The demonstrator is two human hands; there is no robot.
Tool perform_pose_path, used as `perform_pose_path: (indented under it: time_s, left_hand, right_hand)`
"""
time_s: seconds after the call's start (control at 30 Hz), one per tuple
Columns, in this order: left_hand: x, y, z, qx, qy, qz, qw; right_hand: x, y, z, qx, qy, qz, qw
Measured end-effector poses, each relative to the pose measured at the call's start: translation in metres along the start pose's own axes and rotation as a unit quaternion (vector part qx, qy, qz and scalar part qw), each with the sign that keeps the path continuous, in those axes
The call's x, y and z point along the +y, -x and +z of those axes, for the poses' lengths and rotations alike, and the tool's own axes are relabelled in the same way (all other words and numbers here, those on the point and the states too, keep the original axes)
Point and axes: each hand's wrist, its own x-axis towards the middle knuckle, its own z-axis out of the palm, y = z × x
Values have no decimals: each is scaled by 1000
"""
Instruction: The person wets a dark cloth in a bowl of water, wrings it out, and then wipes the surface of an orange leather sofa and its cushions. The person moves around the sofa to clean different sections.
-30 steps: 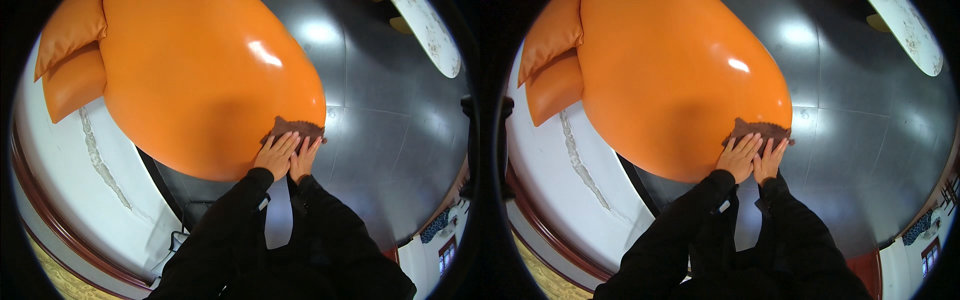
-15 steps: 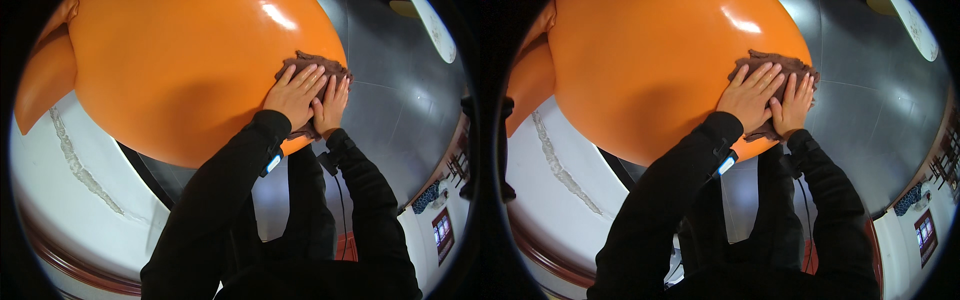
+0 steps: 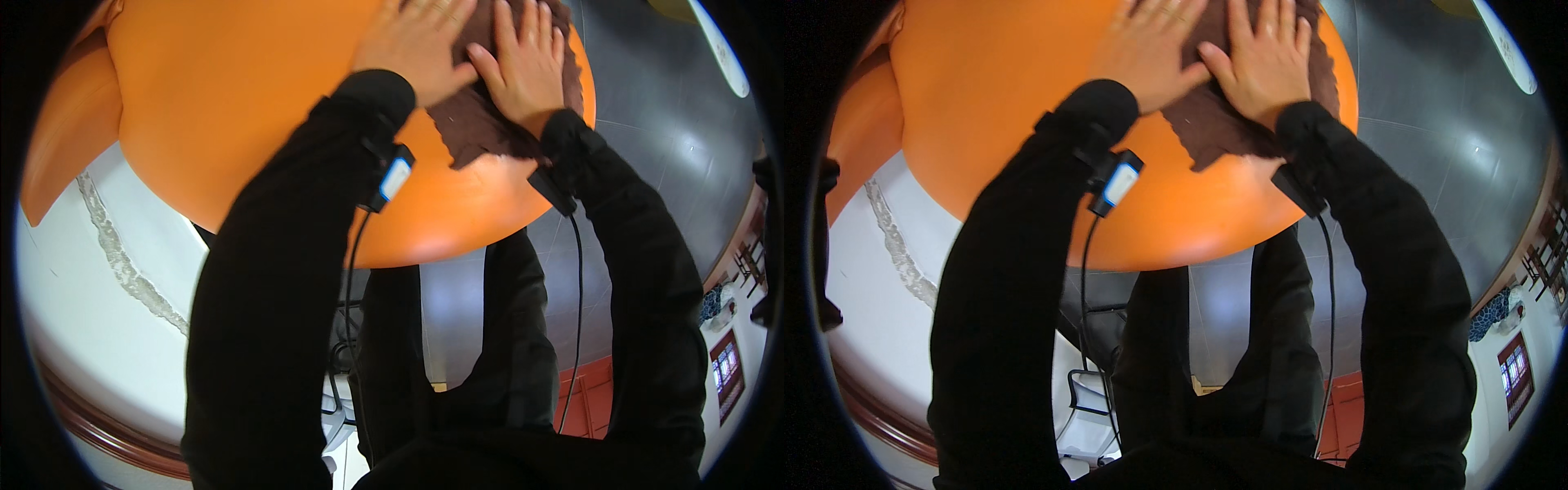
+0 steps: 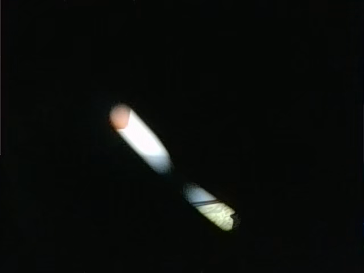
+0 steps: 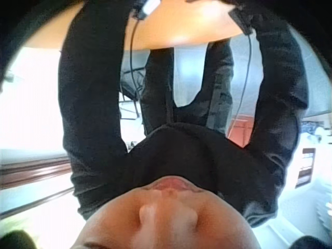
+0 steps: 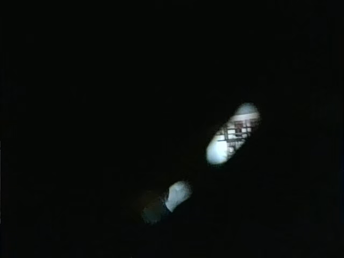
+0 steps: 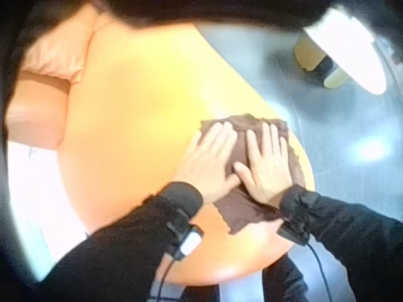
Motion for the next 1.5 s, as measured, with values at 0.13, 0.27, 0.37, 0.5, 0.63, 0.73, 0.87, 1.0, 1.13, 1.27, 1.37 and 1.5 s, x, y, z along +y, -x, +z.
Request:
perform_pose_path:
  time_s: [0.13,0.27,0.37,0.5,0.63,0.73,0.87,1.0,1.13,1.27,1.37,1.5]
  left_hand:
    - [-37,-2,-27,-7,-92,-9,996]
    - [-39,4,-21,10,-70,-55,996]
    - [-27,9,-6,13,-86,-106,990]
    - [-13,22,0,-6,-88,-100,991]
    - [11,45,11,-35,-100,-93,990]
    - [32,66,20,-83,-138,-93,983]
    - [66,101,22,-137,-74,-70,985]
    - [107,143,21,-188,-12,-53,981]
    - [153,191,13,-239,76,-43,967]
    - [187,216,11,-287,93,-26,953]
    - [193,217,12,-298,93,-22,950]
    - [186,195,10,-319,91,1,943]
  right_hand:
    - [-25,-43,2,4,14,-28,999]
    - [-29,-58,9,19,-10,-42,999]
    - [-25,-55,9,27,4,-66,997]
    - [-21,-38,4,11,-15,-113,993]
    - [-22,-7,2,-27,-20,-125,992]
    - [-24,26,10,12,-2,-147,989]
    - [-30,86,12,-87,-6,-115,990]
    - [-43,156,-9,-159,-63,-78,982]
    - [-56,232,-28,-237,-93,-55,965]
    - [-59,286,-37,-302,-164,-2,939]
    - [-54,300,-35,-325,-197,13,925]
    - [-48,298,-25,-278,-211,31,937]
